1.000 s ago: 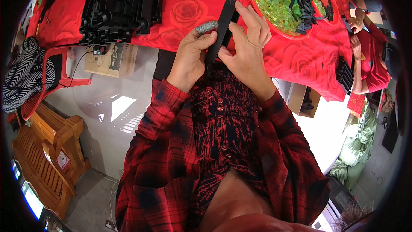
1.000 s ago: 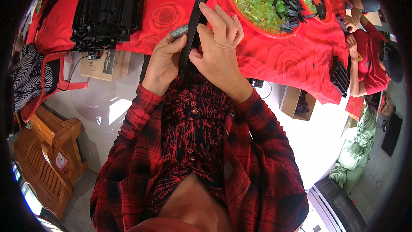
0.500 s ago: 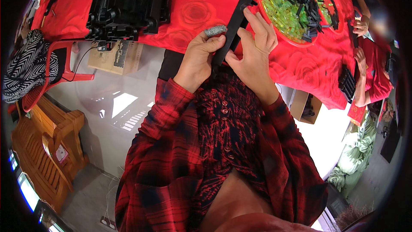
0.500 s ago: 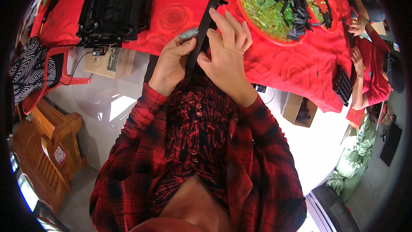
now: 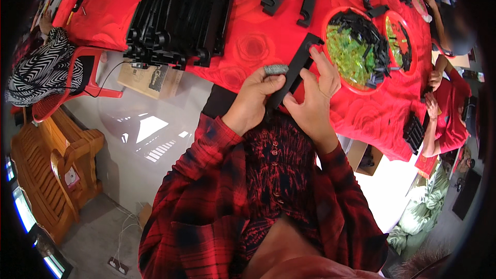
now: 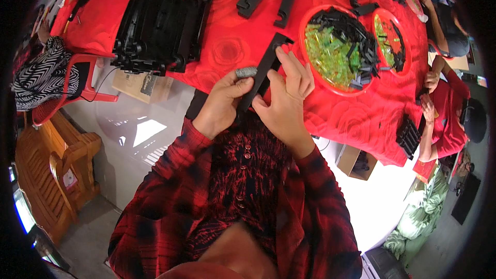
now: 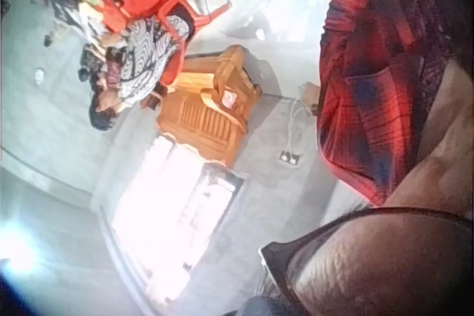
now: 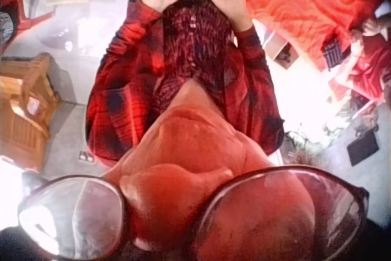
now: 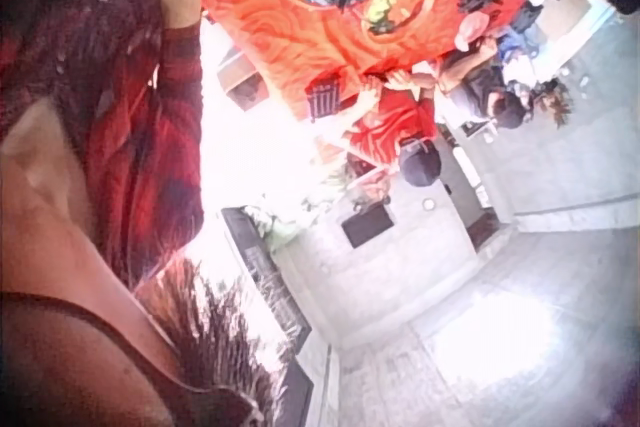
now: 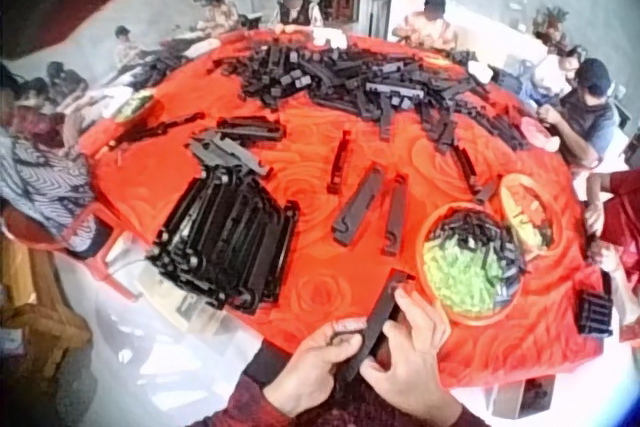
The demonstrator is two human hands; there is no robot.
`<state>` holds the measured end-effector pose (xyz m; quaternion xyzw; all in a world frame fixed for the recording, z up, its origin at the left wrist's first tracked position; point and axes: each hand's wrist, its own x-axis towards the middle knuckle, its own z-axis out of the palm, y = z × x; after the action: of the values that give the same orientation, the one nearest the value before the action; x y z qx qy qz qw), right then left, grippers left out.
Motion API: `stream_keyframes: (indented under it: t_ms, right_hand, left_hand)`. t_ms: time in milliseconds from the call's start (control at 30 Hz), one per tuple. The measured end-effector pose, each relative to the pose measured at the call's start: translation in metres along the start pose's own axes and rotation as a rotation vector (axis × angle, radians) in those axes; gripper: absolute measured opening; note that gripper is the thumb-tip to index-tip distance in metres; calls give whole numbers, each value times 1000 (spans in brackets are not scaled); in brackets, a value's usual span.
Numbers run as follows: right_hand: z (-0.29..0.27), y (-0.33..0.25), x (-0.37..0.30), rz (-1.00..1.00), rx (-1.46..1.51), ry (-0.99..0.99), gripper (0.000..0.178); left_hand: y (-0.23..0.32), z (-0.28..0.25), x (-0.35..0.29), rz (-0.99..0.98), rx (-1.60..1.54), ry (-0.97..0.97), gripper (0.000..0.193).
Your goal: The person inserts small components into plastic housing units by hand for assembly.
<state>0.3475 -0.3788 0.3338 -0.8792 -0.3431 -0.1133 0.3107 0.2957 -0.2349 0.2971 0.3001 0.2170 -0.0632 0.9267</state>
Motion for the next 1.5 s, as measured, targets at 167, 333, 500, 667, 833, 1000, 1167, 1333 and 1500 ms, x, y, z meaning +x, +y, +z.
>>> stream_keyframes:
  t_ms: [167,333,500,667,833,1000,1167,1333,1500]
  right_hand:
    - [-15,5,22,32,71,-57,47]
    - [-16,6,49,-8,17,-59,45]
    - [-4,6,72,-71,36,-23,45]
    - [3,6,80,-115,23,-44,47]
    - [9,6,82,-104,25,-66,48]
    - [24,-8,109,-132,242,-39,47]
    - [61,-32,145,-170,314,-118,46]
    - [99,-54,160,-73,334,-209,43]
    - [116,-70,166,-59,310,-268,45]
  left_hand:
    - [27,11,-4,-88,219,-148,25]
    - [39,21,2,-122,231,-139,33]
    - [47,19,8,11,163,-79,28]
    - [48,14,13,22,62,-15,26]
    - [51,7,14,20,49,-36,27]
    - [72,-10,-16,363,615,127,35]
    - [82,-16,-43,949,1140,537,43]
    - [80,-36,-38,956,1421,750,41]
    - [87,-46,-38,1050,1615,856,26]
